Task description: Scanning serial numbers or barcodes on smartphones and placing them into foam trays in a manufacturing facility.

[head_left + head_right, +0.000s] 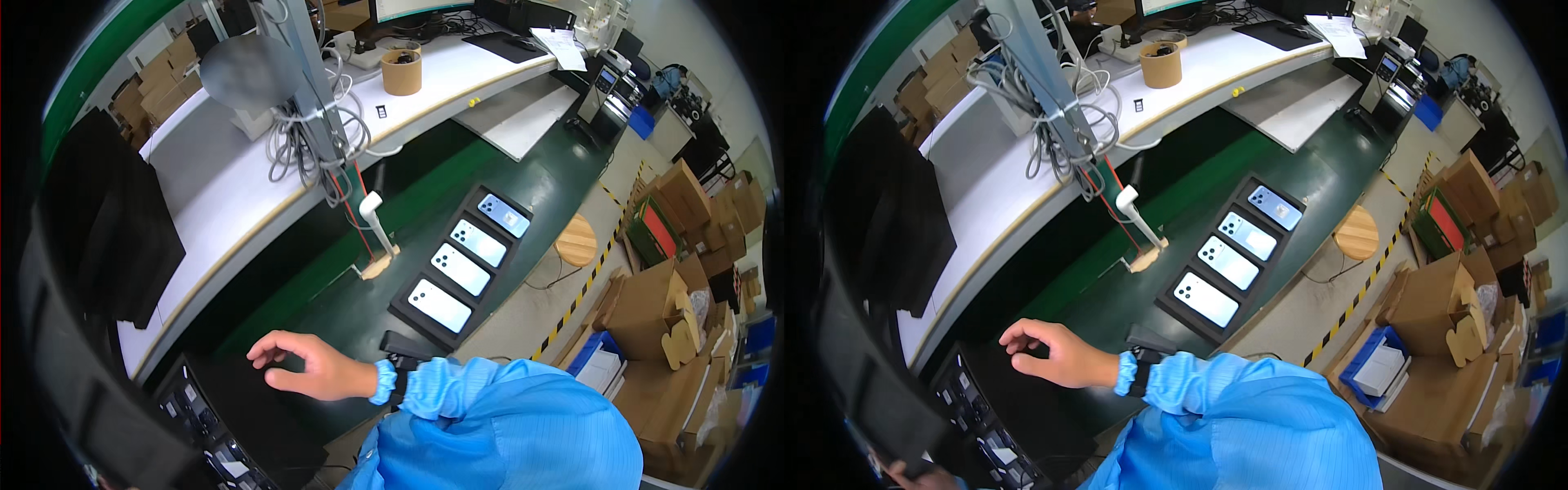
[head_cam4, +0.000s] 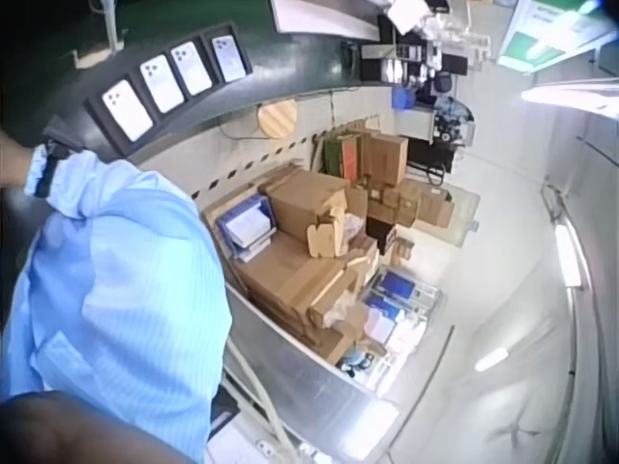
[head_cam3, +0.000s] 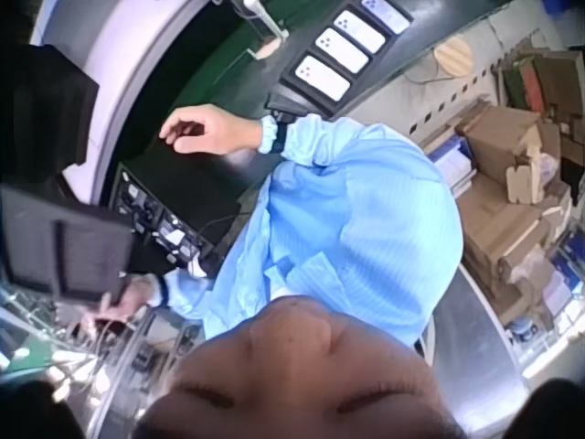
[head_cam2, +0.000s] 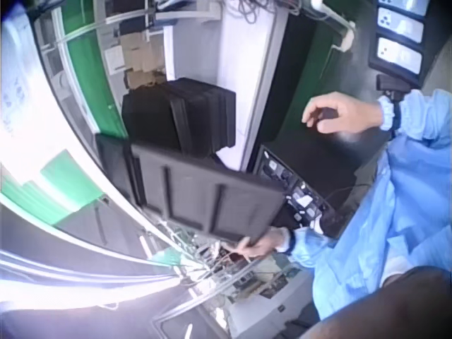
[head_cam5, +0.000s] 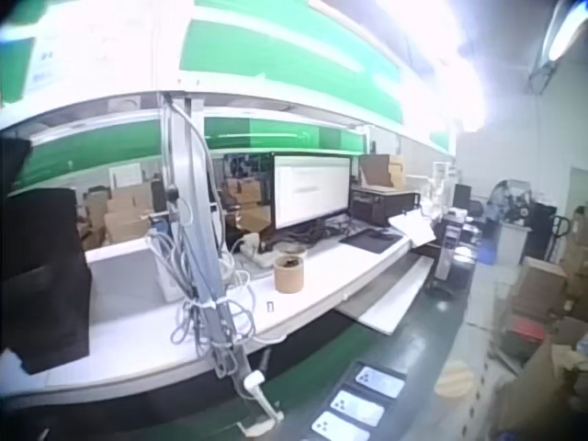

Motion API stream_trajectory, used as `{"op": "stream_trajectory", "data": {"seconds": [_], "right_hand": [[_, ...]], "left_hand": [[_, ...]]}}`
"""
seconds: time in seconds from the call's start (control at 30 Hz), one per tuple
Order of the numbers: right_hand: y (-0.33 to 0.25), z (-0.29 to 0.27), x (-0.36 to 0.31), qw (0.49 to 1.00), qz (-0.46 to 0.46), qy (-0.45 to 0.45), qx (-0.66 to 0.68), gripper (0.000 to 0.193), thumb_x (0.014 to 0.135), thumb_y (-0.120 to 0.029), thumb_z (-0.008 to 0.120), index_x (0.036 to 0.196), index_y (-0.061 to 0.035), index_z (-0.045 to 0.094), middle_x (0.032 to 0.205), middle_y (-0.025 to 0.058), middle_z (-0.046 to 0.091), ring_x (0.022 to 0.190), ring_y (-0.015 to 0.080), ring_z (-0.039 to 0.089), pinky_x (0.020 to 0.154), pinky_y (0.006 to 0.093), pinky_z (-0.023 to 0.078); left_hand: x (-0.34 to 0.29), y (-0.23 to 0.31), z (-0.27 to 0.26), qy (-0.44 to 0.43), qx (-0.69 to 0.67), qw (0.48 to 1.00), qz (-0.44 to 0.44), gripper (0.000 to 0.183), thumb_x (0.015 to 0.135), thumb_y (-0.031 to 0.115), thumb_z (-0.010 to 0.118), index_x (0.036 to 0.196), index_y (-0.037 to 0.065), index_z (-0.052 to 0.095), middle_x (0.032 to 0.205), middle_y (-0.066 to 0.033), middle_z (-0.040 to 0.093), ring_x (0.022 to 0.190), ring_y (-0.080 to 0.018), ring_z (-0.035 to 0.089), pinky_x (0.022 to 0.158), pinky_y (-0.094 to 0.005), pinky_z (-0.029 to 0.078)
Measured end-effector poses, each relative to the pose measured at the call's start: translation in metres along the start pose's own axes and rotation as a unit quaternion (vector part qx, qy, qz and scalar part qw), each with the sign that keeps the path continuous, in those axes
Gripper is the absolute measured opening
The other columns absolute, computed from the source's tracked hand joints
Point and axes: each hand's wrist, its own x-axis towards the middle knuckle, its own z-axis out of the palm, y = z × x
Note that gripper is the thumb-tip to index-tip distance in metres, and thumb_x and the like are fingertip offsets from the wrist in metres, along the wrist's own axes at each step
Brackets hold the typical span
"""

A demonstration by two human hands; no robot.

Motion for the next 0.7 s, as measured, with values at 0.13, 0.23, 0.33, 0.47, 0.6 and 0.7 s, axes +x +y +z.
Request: {"op": "stream_trajectory", "data": {"seconds": [0.13, 0.23, 0.33, 0.47, 0.6, 0.7], "right_hand": [[-0.023, 0.014, -0.045, 0.946, 0.154, -0.162, 0.233, 0.116, 0.077, -0.065, 0.077, 0.161, -0.0141, 0.014, 0.144, 0.0093, 0.045, 0.124, 0.0208, 0.051, 0.107, 0.0384, 0.040], [-0.025, 0.002, -0.093, 0.979, 0.180, -0.099, 0.014, 0.114, 0.079, -0.044, 0.084, 0.160, -0.0149, 0.009, 0.149, 0.0213, 0.032, 0.127, 0.0274, 0.052, 0.102, 0.0430, 0.048], [-0.013, 0.006, -0.150, 0.949, 0.269, 0.142, -0.076, 0.063, 0.085, -0.015, 0.078, 0.137, 0.0043, 0.048, 0.133, 0.0190, 0.057, 0.115, 0.0289, 0.061, 0.100, 0.0439, 0.051], [-0.029, -0.041, -0.217, 0.904, 0.322, 0.274, 0.053, 0.043, 0.094, -0.016, 0.064, 0.130, 0.0060, 0.054, 0.126, 0.0166, 0.063, 0.113, 0.0303, 0.062, 0.099, 0.0446, 0.051], [-0.006, -0.099, -0.248, 0.871, 0.451, 0.191, -0.034, 0.045, 0.091, -0.022, 0.067, 0.126, 0.0036, 0.056, 0.122, 0.0166, 0.063, 0.107, 0.0306, 0.061, 0.094, 0.0449, 0.050], [0.017, -0.153, -0.264, 0.825, 0.549, 0.096, -0.095, 0.046, 0.088, -0.026, 0.069, 0.123, 0.0019, 0.058, 0.119, 0.0166, 0.062, 0.102, 0.0308, 0.060, 0.091, 0.0451, 0.050]], "left_hand": [[-0.079, 0.058, -0.069, -0.076, 0.011, 0.995, -0.067, 0.059, 0.092, 0.057, 0.063, 0.071, 0.001, 0.058, 0.077, -0.0206, 0.061, 0.081, -0.0390, 0.065, 0.087, -0.0641, 0.051], [-0.139, 0.080, -0.103, -0.156, -0.199, 0.944, -0.213, 0.011, 0.065, 0.007, 0.050, 0.056, 0.002, 0.048, 0.118, -0.0351, 0.056, 0.102, -0.0413, 0.063, 0.090, -0.0499, 0.054], [-0.129, 0.113, -0.107, -0.303, -0.251, 0.863, -0.316, 0.037, 0.082, 0.016, 0.069, 0.059, 0.003, 0.043, 0.111, -0.0255, 0.068, 0.097, -0.0352, 0.070, 0.082, -0.0453, 0.058], [-0.185, 0.167, -0.017, -0.329, -0.416, 0.794, -0.297, 0.021, 0.087, 0.015, 0.069, 0.104, 0.003, 0.068, 0.139, -0.0183, 0.056, 0.121, -0.0351, 0.058, 0.101, -0.0442, 0.048], [-0.228, 0.212, -0.028, -0.251, -0.289, 0.799, -0.464, 0.028, 0.090, 0.014, 0.063, 0.115, 0.003, 0.062, 0.125, -0.0134, 0.060, 0.121, -0.0293, 0.057, 0.102, -0.0405, 0.046], [-0.266, 0.241, -0.101, -0.229, -0.176, 0.775, -0.563, 0.018, 0.090, 0.012, 0.062, 0.105, 0.003, 0.066, 0.104, -0.0097, 0.067, 0.100, -0.0253, 0.066, 0.084, -0.0368, 0.053]]}}
